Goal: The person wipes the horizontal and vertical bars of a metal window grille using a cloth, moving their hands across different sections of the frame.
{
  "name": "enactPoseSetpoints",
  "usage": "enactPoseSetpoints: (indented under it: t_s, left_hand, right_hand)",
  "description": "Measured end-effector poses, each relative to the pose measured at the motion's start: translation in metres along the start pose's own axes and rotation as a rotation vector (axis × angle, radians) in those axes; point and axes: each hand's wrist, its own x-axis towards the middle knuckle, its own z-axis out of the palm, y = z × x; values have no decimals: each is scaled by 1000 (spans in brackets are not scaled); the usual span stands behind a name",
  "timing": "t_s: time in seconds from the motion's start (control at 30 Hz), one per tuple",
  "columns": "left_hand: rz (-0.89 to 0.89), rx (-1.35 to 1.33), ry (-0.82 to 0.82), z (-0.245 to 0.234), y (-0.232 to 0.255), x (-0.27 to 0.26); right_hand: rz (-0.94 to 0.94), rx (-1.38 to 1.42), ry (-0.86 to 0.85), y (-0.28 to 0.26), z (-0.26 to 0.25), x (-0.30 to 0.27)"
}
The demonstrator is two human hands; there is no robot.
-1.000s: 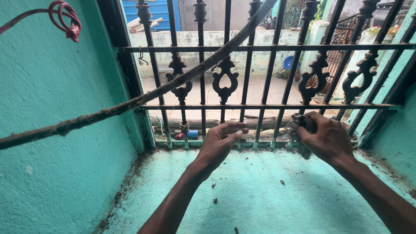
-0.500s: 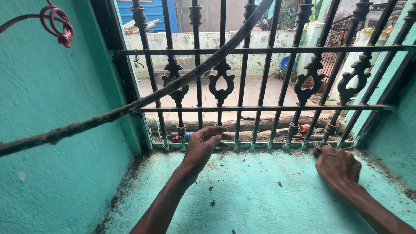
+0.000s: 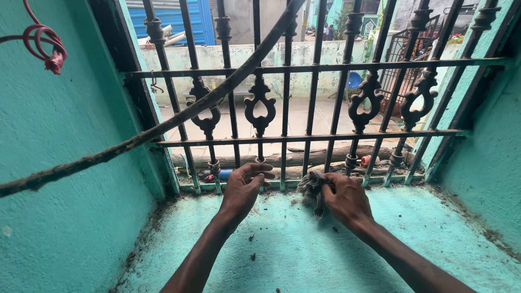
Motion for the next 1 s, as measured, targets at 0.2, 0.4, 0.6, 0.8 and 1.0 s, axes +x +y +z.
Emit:
enactPoseSetpoints:
  t_s: [0.2,0.4,0.6,0.8,1.0]
  left_hand:
    - [61,-8,20,-17,8,-5]
    - [28,-55,124,-47,2,-8]
    - [3,-97,239,-49,3,-2]
    - [88,-144,218,-44,5,2]
    - [76,-171,224,-33,20,0]
  right_hand:
    - [-140,-362,432,38,-58,-22]
    - [-48,-751,451,108,-88,-33]
    - [228,-744,278,130,-51,-16]
    - [219,-370,288,65,22,5]
    - [-129,30,128,-38,81,7]
